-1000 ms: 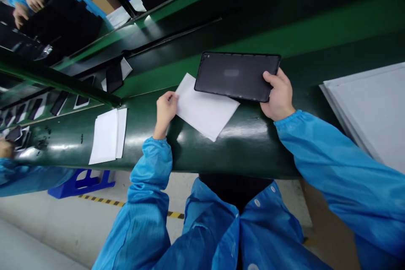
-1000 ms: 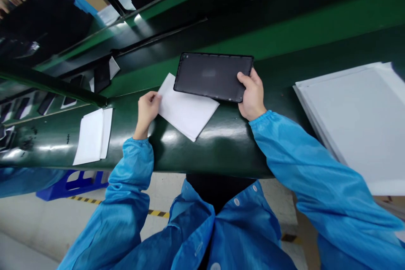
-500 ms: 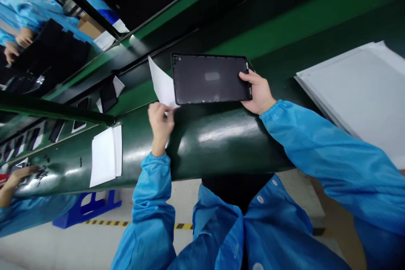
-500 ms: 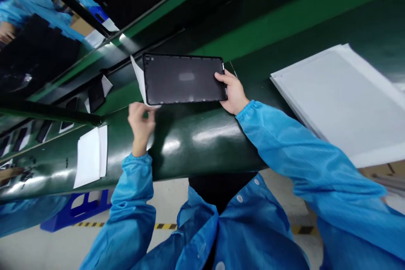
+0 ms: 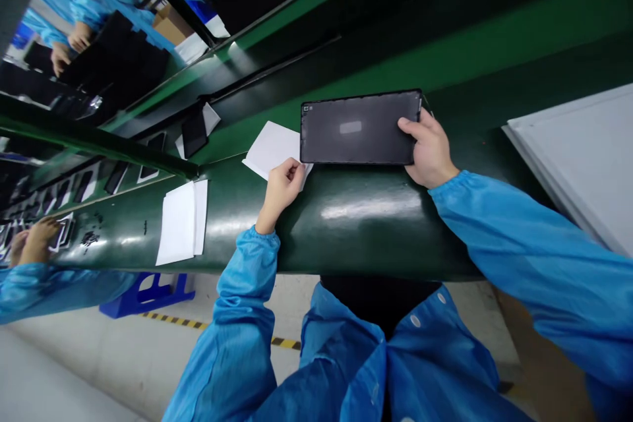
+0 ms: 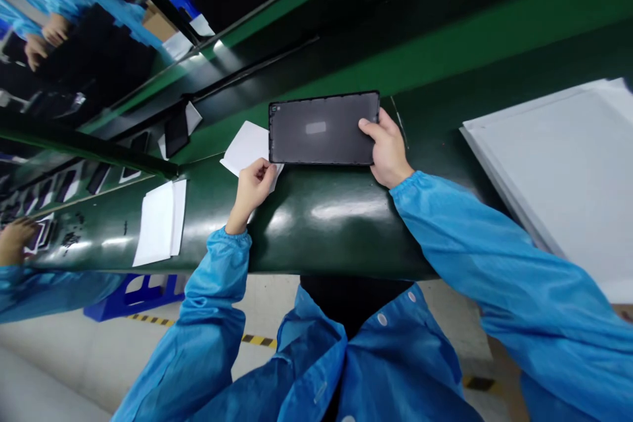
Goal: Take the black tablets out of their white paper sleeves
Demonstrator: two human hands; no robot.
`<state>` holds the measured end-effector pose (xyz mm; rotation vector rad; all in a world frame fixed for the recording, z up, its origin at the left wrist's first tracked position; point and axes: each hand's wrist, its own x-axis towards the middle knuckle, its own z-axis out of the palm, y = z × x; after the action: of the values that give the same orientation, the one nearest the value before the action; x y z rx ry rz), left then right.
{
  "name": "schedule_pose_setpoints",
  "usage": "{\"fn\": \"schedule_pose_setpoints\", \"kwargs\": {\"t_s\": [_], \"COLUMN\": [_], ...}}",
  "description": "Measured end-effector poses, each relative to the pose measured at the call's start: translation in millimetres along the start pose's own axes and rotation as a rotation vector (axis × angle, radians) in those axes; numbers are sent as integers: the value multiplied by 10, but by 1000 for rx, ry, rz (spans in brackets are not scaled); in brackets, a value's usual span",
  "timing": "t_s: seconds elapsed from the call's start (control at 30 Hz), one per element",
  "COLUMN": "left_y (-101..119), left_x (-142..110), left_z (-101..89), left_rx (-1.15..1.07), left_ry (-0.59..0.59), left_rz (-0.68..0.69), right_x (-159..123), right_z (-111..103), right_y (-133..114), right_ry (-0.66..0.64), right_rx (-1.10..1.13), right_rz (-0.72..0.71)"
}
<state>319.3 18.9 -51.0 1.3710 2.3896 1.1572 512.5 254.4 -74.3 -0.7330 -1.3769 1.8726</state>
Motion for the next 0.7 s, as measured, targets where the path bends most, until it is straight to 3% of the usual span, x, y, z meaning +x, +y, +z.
{"fn": "schedule_pose_setpoints", "kwargs": {"t_s": [0.3,0.6,0.7], "left_y": [25,69,87], "left_x": [7,5,-16], "left_z": [56,112,116], "left_rx": [-159,-121,-68], "left_ry": [110,270,256], "left_rz": [-180,-149,-150], "right_x": [-11,-175,-170], "right_z": [12,93,86], "right_y": [109,165,181], "right_ry": [15,-132,-163], "right_rx": [58,-44,-64], "right_rz": [-107,-87,-80]}}
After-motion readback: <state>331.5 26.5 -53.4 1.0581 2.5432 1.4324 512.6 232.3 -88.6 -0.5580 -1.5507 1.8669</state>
